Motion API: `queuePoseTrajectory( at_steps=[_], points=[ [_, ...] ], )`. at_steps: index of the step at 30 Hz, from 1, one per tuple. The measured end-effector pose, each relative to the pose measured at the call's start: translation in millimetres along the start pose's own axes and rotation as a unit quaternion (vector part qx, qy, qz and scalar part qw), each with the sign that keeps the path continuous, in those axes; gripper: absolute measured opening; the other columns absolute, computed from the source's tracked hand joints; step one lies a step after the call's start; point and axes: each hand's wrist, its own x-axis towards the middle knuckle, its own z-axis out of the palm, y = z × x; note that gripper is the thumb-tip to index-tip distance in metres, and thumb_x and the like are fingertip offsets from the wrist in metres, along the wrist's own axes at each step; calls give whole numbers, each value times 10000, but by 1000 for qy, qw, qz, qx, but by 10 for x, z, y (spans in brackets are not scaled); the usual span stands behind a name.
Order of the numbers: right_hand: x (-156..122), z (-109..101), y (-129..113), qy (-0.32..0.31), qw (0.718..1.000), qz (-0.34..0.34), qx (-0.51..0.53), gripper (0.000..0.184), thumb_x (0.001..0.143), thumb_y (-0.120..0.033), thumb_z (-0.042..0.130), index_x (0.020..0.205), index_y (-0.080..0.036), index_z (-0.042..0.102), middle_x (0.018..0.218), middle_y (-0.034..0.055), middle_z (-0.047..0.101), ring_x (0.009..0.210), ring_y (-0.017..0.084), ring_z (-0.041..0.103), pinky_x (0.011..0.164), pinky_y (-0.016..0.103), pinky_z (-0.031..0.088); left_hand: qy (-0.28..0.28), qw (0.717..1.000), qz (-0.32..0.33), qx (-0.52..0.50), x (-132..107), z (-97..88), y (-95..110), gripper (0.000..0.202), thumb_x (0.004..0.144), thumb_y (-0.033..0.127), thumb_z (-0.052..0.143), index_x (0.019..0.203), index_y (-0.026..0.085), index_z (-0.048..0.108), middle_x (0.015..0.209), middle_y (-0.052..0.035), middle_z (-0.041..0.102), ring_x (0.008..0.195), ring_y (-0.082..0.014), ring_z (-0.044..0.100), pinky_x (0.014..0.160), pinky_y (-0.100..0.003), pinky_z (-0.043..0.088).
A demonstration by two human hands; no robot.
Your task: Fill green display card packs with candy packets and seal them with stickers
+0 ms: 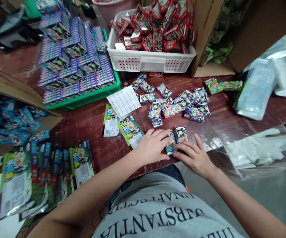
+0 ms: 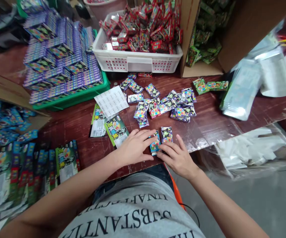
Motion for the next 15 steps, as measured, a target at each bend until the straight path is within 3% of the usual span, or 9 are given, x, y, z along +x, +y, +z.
queuePoseTrajectory(
  at_steps=[7, 12, 15],
  points=[
    [-17, 7, 47, 23, 999, -22, -8, 251, 938, -281, 688, 1187, -261, 707, 1151, 35, 740, 1096, 212, 630, 1237, 586, 239, 28, 999, -27, -16, -21, 51, 74, 546, 923, 497, 604, 1390, 223, 539, 1570, -91, 439, 1397, -292, 427, 1098, -472, 348],
    [-17, -45, 112, 25, 997, -73, -30, 291, 995, -145, 524, 1220, -234, 685, 1217, 43, 732, 1119, 194, 630, 1262, 571, 155, 29, 999, -33, -22, -17, 45, 107, 534, 900, 407, 603, 1389, 201, 537, 1576, -101, 429, 1401, -299, 422, 1105, -485, 348],
    [-15, -5, 115, 15, 997, -71, -18, 306, 991, -129, 509, 1217, -260, 668, 1236, 31, 724, 1148, 191, 626, 1271, 557, 132, 32, 998, -36, -31, -19, 64, 107, 511, 902, 368, 583, 1385, 205, 541, 1568, -95, 441, 1401, -291, 426, 1129, -485, 331]
  ],
)
